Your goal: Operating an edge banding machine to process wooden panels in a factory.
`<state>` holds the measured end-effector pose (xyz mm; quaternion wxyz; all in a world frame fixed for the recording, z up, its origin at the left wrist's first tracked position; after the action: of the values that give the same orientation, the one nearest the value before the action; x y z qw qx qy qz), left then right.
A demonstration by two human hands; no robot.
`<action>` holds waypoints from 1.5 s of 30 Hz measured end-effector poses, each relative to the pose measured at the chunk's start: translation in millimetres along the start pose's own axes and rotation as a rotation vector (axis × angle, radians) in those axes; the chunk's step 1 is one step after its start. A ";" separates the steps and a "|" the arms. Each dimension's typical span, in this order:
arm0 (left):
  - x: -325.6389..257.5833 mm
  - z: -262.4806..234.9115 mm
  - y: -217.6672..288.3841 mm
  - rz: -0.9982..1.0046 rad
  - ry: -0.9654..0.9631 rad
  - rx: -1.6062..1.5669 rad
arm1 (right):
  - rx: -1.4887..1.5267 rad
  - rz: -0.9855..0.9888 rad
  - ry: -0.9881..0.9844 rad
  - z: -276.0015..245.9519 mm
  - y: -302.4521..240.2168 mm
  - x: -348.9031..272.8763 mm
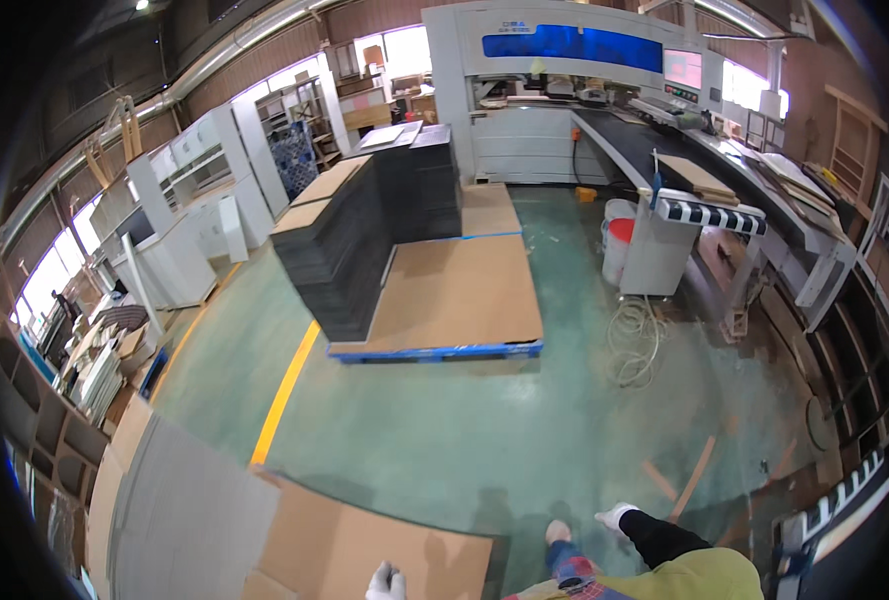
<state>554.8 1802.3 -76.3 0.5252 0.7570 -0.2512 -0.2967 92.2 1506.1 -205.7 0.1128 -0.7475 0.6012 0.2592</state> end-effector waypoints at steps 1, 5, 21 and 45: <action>28.7 54.3 22.5 -0.033 -0.057 -0.004 | 0.083 -0.012 -0.217 -6.1 29.9 30.1; 122.4 233.5 161.5 0.200 -0.296 -0.163 | 0.332 0.150 -0.187 -91.0 132.4 98.4; 481.8 482.4 568.2 0.579 -0.327 -0.581 | 1.286 -0.223 -0.234 -504.3 64.3 482.4; 708.5 1112.3 987.2 0.264 -1.857 -0.666 | 1.242 -0.319 -0.036 -908.9 260.9 1075.8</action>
<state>188.3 275.3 421.4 0.3348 0.0048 -0.5487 -0.7660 224.9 100.0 32.5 0.5722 -0.6184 0.5189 -0.1448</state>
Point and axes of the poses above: each hand's wrist, its own x-axis towards the middle knuckle, its own z-axis out of the palm, y = z × x, the point moved 8 cm from there along x, towards the middle knuckle, and after that the axes turned 14 degrees about -x, right-handed, at the moved point
